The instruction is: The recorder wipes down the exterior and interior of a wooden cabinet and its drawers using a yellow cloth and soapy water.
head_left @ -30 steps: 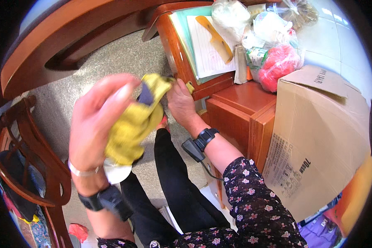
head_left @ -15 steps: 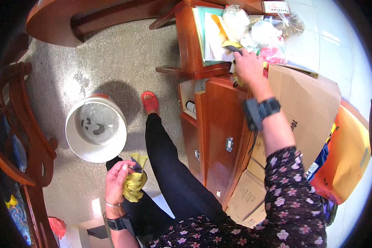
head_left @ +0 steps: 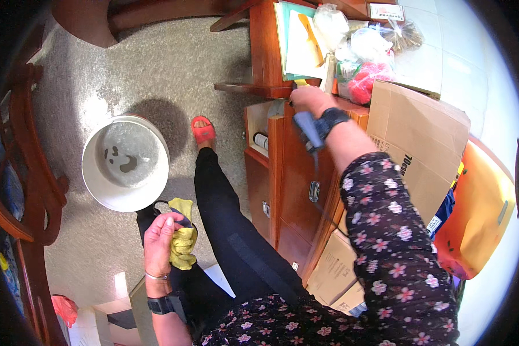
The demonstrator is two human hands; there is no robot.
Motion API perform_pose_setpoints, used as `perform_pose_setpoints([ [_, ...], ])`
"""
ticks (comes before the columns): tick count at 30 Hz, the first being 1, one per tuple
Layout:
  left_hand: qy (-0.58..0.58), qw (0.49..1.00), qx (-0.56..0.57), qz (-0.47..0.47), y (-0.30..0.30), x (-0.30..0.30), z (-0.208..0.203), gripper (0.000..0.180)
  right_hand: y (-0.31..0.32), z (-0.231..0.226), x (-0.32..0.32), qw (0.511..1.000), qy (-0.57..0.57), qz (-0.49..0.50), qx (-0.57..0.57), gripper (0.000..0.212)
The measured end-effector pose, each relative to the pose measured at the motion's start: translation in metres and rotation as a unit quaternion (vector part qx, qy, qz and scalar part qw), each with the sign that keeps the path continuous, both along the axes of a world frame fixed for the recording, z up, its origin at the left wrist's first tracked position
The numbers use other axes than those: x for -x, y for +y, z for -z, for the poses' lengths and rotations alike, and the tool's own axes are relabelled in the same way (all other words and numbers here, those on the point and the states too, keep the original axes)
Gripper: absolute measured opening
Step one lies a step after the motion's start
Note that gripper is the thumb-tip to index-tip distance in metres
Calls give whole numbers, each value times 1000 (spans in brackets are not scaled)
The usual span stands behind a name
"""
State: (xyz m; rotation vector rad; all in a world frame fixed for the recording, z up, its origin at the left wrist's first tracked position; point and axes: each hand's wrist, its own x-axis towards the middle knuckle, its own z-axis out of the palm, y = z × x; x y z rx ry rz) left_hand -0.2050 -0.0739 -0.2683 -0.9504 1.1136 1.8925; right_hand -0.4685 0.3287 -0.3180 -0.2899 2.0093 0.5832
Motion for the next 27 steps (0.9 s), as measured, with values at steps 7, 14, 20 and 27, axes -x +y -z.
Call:
perform_pose_setpoints([
  [7, 16, 1000, 20, 7, 5, -8, 2, 20, -38, 3, -49, 979, 129, -112, -112, 28],
  [14, -20, 1000, 13, 14, 5, -29, 10, 22, -36, 10, -90, 923, 284, -233, -114, 50],
  [20, -34, 999, 39, -4, -6, -34, 13, 23, -42, 15, -128, 935, 265, -234, -31, 46],
  [27, -7, 998, 56, 14, -7, -34, 22, 27, -29, 38, -248, 915, 387, 12, 113, 40],
])
